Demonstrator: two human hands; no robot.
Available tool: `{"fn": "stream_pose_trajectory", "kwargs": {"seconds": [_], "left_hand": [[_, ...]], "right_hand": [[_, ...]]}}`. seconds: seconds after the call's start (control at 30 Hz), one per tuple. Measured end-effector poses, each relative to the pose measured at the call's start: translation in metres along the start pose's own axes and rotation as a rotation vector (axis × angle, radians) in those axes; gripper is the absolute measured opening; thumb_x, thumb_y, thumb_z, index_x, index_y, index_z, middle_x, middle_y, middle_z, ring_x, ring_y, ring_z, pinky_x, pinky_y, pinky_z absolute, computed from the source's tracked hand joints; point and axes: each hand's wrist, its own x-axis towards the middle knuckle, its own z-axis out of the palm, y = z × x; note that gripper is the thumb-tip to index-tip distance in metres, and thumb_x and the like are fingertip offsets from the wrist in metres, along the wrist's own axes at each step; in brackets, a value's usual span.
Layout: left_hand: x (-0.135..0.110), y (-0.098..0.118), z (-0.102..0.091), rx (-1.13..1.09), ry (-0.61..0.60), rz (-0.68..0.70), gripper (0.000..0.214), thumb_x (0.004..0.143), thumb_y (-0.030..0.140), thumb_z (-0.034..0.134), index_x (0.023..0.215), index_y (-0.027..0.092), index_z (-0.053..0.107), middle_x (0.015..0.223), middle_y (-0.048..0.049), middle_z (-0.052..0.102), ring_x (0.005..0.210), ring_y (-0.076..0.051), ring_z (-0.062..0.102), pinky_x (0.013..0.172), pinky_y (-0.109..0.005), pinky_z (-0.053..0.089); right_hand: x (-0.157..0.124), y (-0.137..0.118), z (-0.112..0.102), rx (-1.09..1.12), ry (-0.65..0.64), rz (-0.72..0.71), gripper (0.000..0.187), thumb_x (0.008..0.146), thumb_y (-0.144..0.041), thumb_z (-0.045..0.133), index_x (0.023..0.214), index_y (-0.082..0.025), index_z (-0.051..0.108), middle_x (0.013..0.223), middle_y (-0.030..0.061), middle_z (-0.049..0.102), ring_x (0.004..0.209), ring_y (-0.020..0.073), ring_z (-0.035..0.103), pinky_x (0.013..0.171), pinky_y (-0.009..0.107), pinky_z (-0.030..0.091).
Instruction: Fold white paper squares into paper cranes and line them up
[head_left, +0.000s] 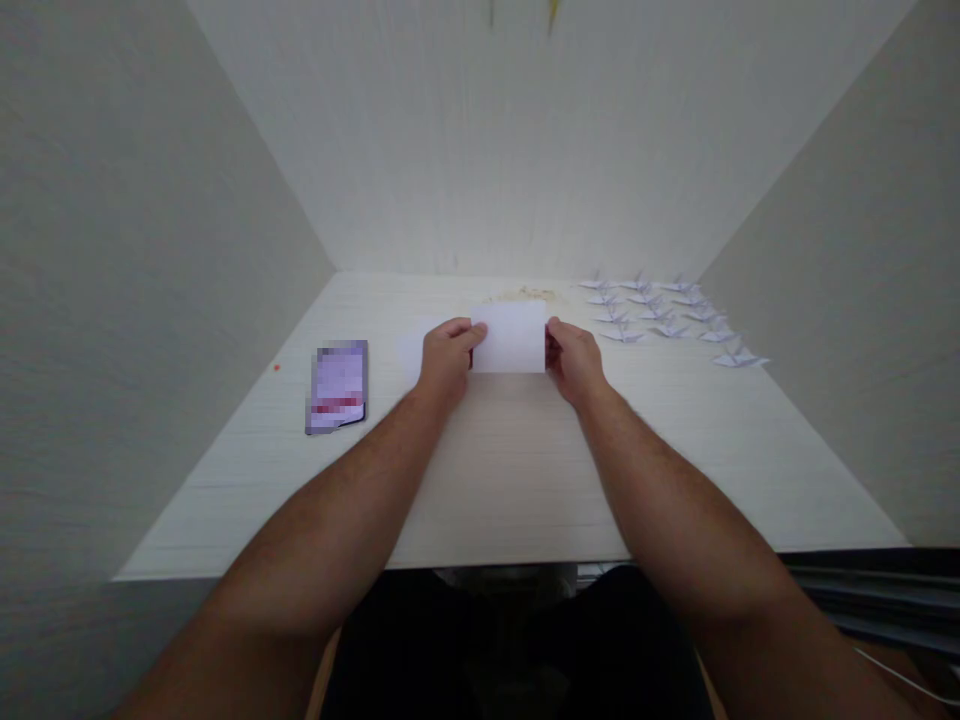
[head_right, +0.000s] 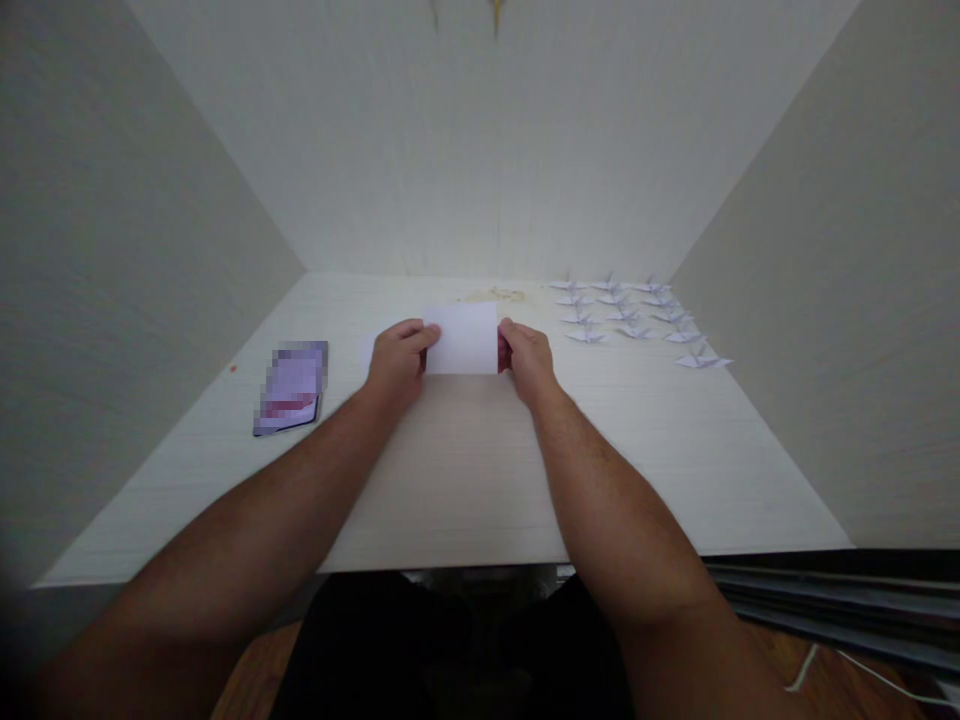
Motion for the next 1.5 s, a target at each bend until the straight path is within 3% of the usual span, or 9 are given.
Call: {"fn": "stream_pose_trajectory", "kwargs": {"seconds": [0.13, 0.2, 0.3, 0.43, 0.6, 0.97, 1.2, 1.3, 1.5], "left_hand": [[0.002, 0.003, -0.001, -0.004, 0.083, 0.016, 0.022, 0.061, 0.025, 0.077, 0.058, 0.018, 0.056, 0.055, 0.0047, 0.045, 0.049, -0.008, 0.039, 0.045, -0.022, 0.025], [0.002, 0.003, -0.002, -0.013, 0.114, 0.003, 0.020, 0.062, 0.025, 0.077, 0.061, 0.018, 0.059, 0.056, 0.0043, 0.046, 0.048, -0.008, 0.039, 0.044, -0.022, 0.023], [0.004, 0.002, -0.002, -0.065, 0.159, -0.012, 0.018, 0.060, 0.024, 0.077, 0.064, 0.017, 0.061, 0.057, 0.0041, 0.048, 0.050, -0.009, 0.044, 0.045, -0.022, 0.029], [0.005, 0.002, 0.000, -0.143, 0.167, -0.032, 0.018, 0.059, 0.021, 0.076, 0.064, 0.016, 0.060, 0.061, 0.0031, 0.053, 0.058, -0.011, 0.053, 0.052, -0.022, 0.041], [-0.004, 0.012, 0.003, -0.144, 0.056, -0.142, 0.023, 0.059, 0.023, 0.077, 0.073, 0.016, 0.059, 0.073, -0.0001, 0.062, 0.064, -0.014, 0.063, 0.054, -0.025, 0.048], [-0.011, 0.012, 0.006, -0.074, -0.133, -0.180, 0.022, 0.063, 0.023, 0.070, 0.080, 0.015, 0.059, 0.083, -0.0069, 0.069, 0.072, -0.020, 0.072, 0.057, -0.027, 0.053], [-0.011, 0.009, 0.004, -0.057, -0.164, -0.006, 0.046, 0.073, 0.053, 0.071, 0.103, 0.018, 0.065, 0.107, -0.0095, 0.067, 0.093, -0.022, 0.067, 0.067, -0.031, 0.057], [-0.011, 0.008, 0.003, -0.006, -0.172, 0.020, 0.050, 0.070, 0.055, 0.074, 0.104, 0.018, 0.068, 0.097, -0.0070, 0.068, 0.085, -0.019, 0.065, 0.068, -0.030, 0.055], [-0.011, 0.005, 0.003, 0.261, -0.085, 0.120, 0.035, 0.061, 0.029, 0.084, 0.092, 0.018, 0.074, 0.071, 0.0001, 0.065, 0.060, -0.011, 0.053, 0.059, -0.024, 0.043]], "right_hand": [[0.000, -0.002, 0.001, -0.067, 0.003, -0.013, 0.025, 0.069, -0.029, 0.067, 0.092, -0.017, 0.068, 0.062, -0.0031, 0.059, 0.046, 0.0087, 0.048, 0.041, 0.023, 0.036], [-0.001, -0.002, 0.001, -0.142, -0.014, -0.057, 0.045, 0.065, -0.020, 0.066, 0.110, -0.021, 0.066, 0.075, -0.0022, 0.066, 0.048, 0.0080, 0.051, 0.044, 0.022, 0.040], [-0.003, -0.002, 0.001, -0.214, -0.094, -0.148, 0.075, 0.063, -0.014, 0.065, 0.134, -0.035, 0.053, 0.115, 0.0016, 0.068, 0.057, 0.0074, 0.056, 0.050, 0.023, 0.048], [-0.005, -0.001, 0.002, -0.230, -0.192, -0.196, 0.065, 0.060, -0.011, 0.071, 0.120, -0.033, 0.065, 0.139, 0.0023, 0.057, 0.067, 0.0072, 0.058, 0.056, 0.024, 0.051], [-0.007, -0.001, 0.005, -0.203, -0.137, -0.182, 0.022, 0.063, -0.028, 0.079, 0.083, -0.022, 0.071, 0.117, 0.0029, 0.067, 0.076, 0.0120, 0.063, 0.058, 0.025, 0.053], [-0.009, -0.009, 0.010, 0.021, -0.003, -0.118, 0.028, 0.063, -0.034, 0.082, 0.070, -0.020, 0.058, 0.074, -0.0040, 0.063, 0.068, 0.0104, 0.058, 0.064, 0.027, 0.057], [-0.008, -0.009, 0.010, -0.066, 0.041, -0.113, 0.029, 0.062, -0.035, 0.081, 0.068, -0.020, 0.057, 0.067, -0.0045, 0.059, 0.061, 0.0098, 0.055, 0.060, 0.027, 0.056], [-0.008, -0.007, 0.010, -0.127, 0.046, -0.109, 0.028, 0.063, -0.035, 0.080, 0.067, -0.020, 0.057, 0.065, -0.0045, 0.059, 0.059, 0.0095, 0.054, 0.059, 0.026, 0.055], [-0.008, -0.005, 0.010, -0.169, 0.059, -0.118, 0.027, 0.063, -0.035, 0.079, 0.070, -0.020, 0.058, 0.067, -0.0036, 0.061, 0.059, 0.0099, 0.056, 0.058, 0.026, 0.054]]}}
